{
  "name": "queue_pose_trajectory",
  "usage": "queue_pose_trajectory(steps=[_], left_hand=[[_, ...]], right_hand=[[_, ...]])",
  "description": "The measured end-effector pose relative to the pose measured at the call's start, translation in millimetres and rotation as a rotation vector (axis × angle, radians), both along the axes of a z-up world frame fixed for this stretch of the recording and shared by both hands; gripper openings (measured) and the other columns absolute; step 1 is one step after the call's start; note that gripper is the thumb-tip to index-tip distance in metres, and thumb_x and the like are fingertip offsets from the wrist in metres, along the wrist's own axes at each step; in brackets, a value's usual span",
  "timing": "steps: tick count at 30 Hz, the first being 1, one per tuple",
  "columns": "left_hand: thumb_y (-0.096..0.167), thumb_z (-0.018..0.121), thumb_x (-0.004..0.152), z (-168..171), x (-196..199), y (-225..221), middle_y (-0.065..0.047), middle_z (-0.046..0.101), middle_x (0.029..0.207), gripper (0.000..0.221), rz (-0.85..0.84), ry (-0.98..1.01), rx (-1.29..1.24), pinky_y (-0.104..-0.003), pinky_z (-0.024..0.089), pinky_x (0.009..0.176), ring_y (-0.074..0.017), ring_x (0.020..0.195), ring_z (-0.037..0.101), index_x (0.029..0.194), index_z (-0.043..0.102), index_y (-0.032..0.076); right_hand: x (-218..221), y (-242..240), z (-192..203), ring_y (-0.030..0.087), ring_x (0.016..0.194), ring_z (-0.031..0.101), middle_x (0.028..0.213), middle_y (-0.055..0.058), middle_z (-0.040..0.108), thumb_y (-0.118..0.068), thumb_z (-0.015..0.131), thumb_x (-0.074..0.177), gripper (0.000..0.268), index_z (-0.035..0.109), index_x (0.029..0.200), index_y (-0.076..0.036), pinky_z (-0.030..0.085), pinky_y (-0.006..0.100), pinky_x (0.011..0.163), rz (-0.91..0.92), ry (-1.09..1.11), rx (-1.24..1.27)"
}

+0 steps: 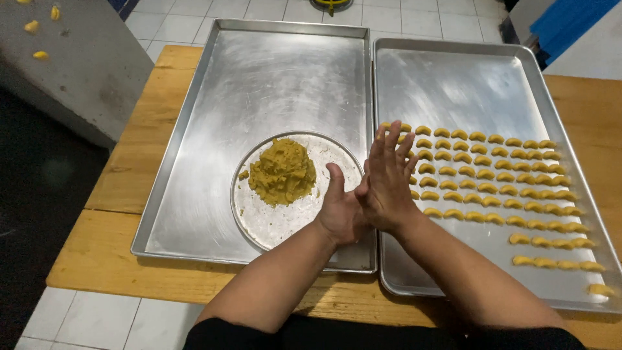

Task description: Shaping small portions of dough into crescents and arranging them on a baking tray

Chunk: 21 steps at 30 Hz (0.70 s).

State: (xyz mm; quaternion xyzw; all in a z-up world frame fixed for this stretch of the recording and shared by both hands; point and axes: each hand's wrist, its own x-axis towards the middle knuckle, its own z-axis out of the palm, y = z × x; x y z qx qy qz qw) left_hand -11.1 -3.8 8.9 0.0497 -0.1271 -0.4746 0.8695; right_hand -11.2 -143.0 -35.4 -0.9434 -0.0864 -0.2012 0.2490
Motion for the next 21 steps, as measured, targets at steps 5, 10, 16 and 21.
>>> queue_pose_trajectory(steps=[5,10,16,21], left_hand=[[0.103,0.033,0.073,-42,15,-7,-0.006,0.069,0.121,0.099,-0.021,0.016,-0.139,-0.036,0.042,0.102,-0.0220,0.113,0.063,0.121,0.069,0.023],[0.102,0.032,0.075,-67,28,1,-0.003,0.068,0.135,0.091,-0.018,0.051,-0.330,-0.044,0.024,0.121,-0.0217,0.131,0.056,0.122,0.068,0.032],[0.097,0.051,0.072,-62,13,-4,-0.010,0.054,0.147,0.109,0.037,0.011,0.025,-0.030,0.037,0.112,-0.0237,0.127,0.057,0.156,0.038,0.030],[0.099,0.045,0.072,-59,19,2,-0.003,0.062,0.130,0.099,0.059,0.071,0.006,-0.032,0.042,0.108,-0.0192,0.116,0.062,0.146,0.050,0.034]], right_hand=[[-13,49,-6,0.052,0.149,-0.028,0.169,0.028,-0.015,-0.095,0.014,0.082,0.119,-0.001,0.167,-0.012,-0.025,0.064,0.112,0.191,-0.305,-0.153],[-14,31,-29,0.042,0.154,-0.023,0.172,0.021,-0.011,-0.097,0.016,0.080,0.116,0.003,0.167,-0.021,-0.022,0.062,0.114,0.265,-0.386,-0.206],[9,24,11,0.056,0.147,-0.025,0.168,0.028,-0.019,-0.086,0.007,0.091,0.109,-0.011,0.166,-0.010,-0.011,0.081,0.107,-0.013,-0.028,-0.002],[-23,67,-3,0.053,0.149,-0.028,0.168,0.029,-0.012,-0.097,0.025,0.076,0.126,0.002,0.165,-0.011,-0.019,0.073,0.112,0.419,-0.298,-0.073]])
